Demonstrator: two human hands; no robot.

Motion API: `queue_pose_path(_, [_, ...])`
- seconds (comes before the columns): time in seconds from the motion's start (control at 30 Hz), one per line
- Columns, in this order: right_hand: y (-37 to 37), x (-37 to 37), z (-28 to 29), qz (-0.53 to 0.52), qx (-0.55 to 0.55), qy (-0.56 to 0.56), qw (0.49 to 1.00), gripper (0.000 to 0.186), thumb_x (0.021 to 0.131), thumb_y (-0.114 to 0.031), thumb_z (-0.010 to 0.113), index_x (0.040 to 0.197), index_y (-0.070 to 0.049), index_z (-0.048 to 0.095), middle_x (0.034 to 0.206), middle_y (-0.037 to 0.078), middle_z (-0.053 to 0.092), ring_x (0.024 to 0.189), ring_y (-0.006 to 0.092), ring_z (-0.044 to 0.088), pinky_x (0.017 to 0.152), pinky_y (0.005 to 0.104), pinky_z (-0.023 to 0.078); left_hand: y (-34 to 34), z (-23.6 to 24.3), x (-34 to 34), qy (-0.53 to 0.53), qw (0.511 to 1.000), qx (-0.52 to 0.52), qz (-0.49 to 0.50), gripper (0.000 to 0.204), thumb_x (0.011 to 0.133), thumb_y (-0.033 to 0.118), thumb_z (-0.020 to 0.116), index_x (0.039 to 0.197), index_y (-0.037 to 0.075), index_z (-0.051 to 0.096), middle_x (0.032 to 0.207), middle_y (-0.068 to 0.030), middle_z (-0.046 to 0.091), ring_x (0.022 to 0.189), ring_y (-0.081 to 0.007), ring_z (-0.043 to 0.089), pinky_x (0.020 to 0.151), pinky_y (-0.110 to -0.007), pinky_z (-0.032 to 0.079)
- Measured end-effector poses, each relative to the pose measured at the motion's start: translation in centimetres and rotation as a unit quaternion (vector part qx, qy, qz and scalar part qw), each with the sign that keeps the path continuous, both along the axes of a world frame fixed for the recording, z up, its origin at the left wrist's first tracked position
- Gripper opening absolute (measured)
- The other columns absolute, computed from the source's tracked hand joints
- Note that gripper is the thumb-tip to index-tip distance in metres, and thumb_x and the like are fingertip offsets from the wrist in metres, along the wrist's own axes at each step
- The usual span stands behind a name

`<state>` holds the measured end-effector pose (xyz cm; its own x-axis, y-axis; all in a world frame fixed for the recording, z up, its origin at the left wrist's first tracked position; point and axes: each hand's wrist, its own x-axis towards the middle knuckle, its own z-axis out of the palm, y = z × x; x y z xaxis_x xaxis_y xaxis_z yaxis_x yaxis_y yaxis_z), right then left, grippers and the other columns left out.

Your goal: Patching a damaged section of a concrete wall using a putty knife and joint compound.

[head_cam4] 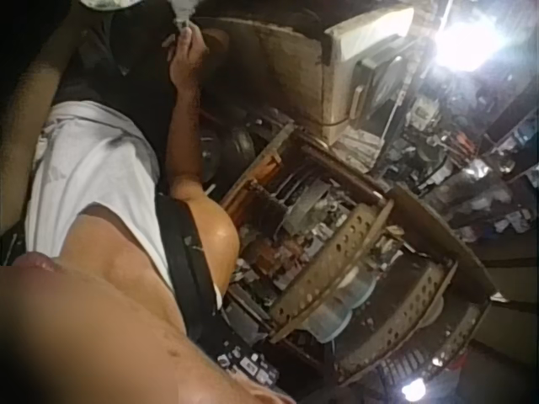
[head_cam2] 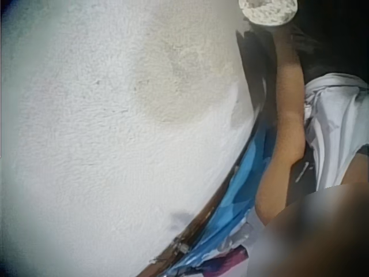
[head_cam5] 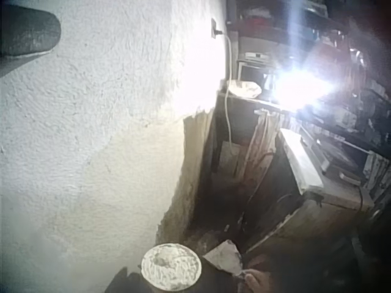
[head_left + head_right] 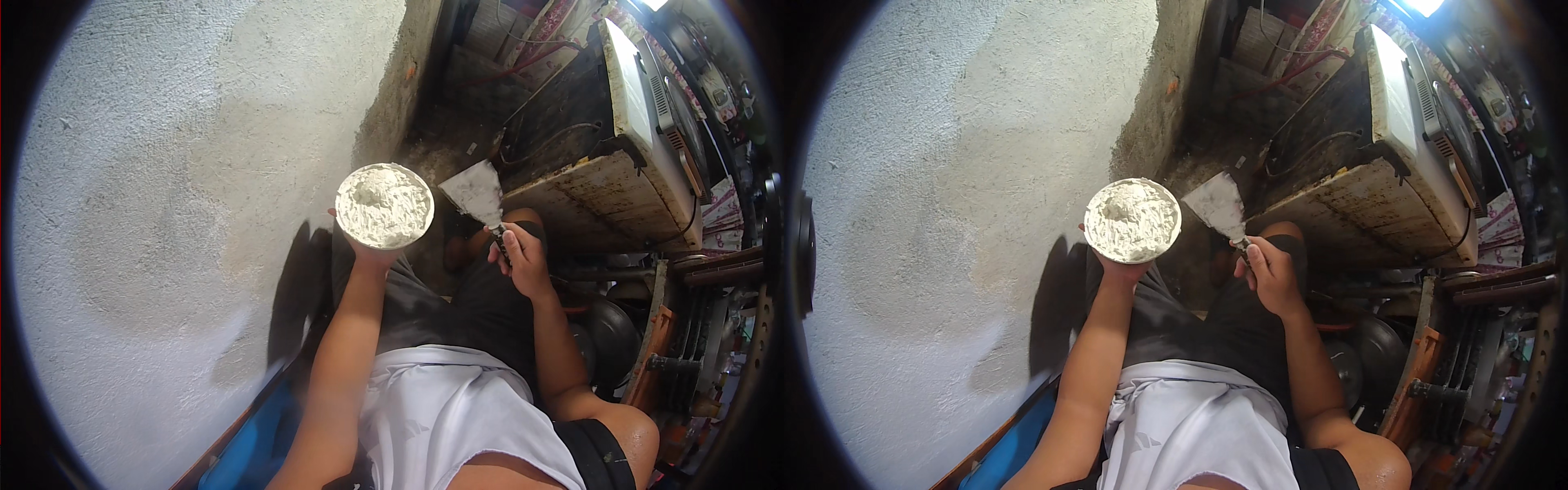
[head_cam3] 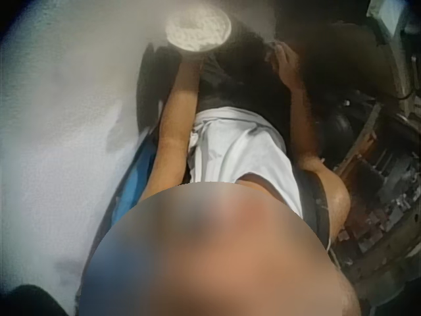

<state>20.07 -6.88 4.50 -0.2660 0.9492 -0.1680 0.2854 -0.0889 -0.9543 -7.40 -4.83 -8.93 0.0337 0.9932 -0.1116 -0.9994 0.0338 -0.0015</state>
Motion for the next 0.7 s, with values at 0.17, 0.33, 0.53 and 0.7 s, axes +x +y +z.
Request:
queue_pose_path(0.17, [-0.1, 0.1, 1.2, -0.025, -0.045, 0.06, 0.997, 0.037, 0.112, -0.024, 0.041, 0.122, 0.001, 0.066, 0.076, 0.004, 0.065, 0.055, 0.0039, 0.049, 0.05, 0.0213, 0.037, 0.1, 0.2, -0.2, 0.044, 0.998, -0.028, 0.032, 0.098, 0.087, 0.088, 0.039, 0.153, 0.016, 0.044, 0.157, -0.0113, 0.044, 0.142, -0.0344, 0.044, 0.117, -0.054, 0.038])
queue_pose_path(0.33, [-0.4, -0.1, 1.0, -0.024, 0.14, -0.144, 0.979, 0.027, 0.104, -0.017, 0.058, 0.123, -0.001, 0.068, 0.081, 0.007, 0.069, 0.062, 0.0119, 0.06, 0.057, 0.0267, 0.047, 0.4, 0.2, 0.6, 0.091, 0.993, -0.052, 0.058, 0.079, 0.099, 0.071, 0.036, 0.153, 0.014, 0.044, 0.154, -0.0083, 0.048, 0.138, -0.033, 0.05, 0.116, -0.053, 0.04])
queue_pose_path(0.53, [-2.1, -1.7, 3.1, 0.004, 0.309, -0.284, 0.907, 0.034, 0.087, -0.009, 0.074, 0.12, -0.003, 0.072, 0.093, 0.016, 0.072, 0.081, 0.0334, 0.071, 0.071, 0.0393, 0.055, -0.4, 1.2, 1.0, 0.024, 0.99, 0.136, 0.029, 0.081, 0.097, 0.073, 0.037, 0.154, 0.016, 0.042, 0.156, -0.0102, 0.046, 0.139, -0.0352, 0.049, 0.114, -0.059, 0.041])
queue_pose_path(0.7, [-2.8, -3.1, 2.8, -0.003, 0.277, -0.311, 0.909, 0.031, 0.085, -0.013, 0.077, 0.115, -0.006, 0.074, 0.083, 0.015, 0.067, 0.075, 0.0336, 0.069, 0.066, 0.0408, 0.054, 0.2, -0.5, 2.1, 0.126, 0.982, 0.031, 0.136, 0.093, 0.09, 0.084, 0.038, 0.16, 0.022, 0.032, 0.162, -0.009, 0.038, 0.144, -0.0384, 0.042, 0.11, -0.076, 0.033])
